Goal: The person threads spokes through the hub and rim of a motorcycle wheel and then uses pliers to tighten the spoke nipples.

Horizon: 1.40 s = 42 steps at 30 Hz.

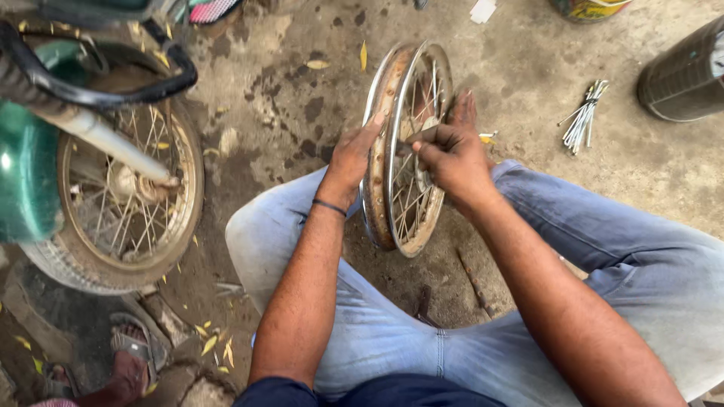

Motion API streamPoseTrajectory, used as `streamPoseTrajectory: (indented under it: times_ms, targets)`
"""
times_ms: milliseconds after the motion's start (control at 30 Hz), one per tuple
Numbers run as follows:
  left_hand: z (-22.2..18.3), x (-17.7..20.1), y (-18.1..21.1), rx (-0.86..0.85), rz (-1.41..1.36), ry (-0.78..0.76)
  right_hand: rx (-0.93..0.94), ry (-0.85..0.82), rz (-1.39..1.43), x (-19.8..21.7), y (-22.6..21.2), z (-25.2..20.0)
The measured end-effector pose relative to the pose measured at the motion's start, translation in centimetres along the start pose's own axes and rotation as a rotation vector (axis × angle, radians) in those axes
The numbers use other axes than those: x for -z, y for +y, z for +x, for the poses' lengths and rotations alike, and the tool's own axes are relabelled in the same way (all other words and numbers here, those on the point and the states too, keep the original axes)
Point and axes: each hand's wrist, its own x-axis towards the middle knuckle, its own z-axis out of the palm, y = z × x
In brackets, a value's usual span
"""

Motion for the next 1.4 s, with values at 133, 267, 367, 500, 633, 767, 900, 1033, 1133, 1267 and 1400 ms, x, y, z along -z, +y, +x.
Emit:
streamPoseTrajectory:
  times_ms: [133,267,367,500,633,767,900,1033,1133,1267,1400]
  targets:
    - [1.0,0.7,-1.3,0.017,0.042,0.0,-0.048,-0.026,0.008,1.4,-0.2,0.2]
    - [1.6,0.5,-2.8,-0.026,-0.009,-0.033,0.107,-0.099,-0.165,2.1,0.1,0.8]
    - [1.5,1.0,-2.8,-0.042,-0.009,-0.013,0.214,-0.122,-0.239,1.1,-0.4,2.3]
    - [1.0,0.9,-2.4,0.005,-0.063,-0.047,0.022,-0.059,0.021,1.0,-0.9,1.9]
    - [0.3,0.7,-1.4,0.015,-0.031,-0.017,-0.079,0.037,0.259,-1.3,0.9,-2.0]
    - [0.3,0.1,-1.3,0.021,-0.129,-0.065,0.122,0.014,0.355,-3.5,4.7,-3.8]
    - [0.0,0.8,-1.2,0.002,-0.094,-0.043,0.1,0.048,0.364,-1.6,4.5,-2.2]
    - [0.4,0.7,-1.7,-0.04,-0.035,-0.025,0.077,-0.033,0.412,0.8,2.0,-1.8]
    - [0.2,1.0,-1.8,-0.028,-0.019,-0.007,0.098,-0.036,0.307,0.2,1.8,-2.7]
    - [0.4,1.5,-1.0,-0.044,-0.012,0.03,0.204,-0.029,0.15,-0.5,2.0,-2.4]
    - [-0.4,1.9,-1.0,-0.154,0.026,0.028,0.185,-0.057,0.161,-0.5,2.3,-2.7]
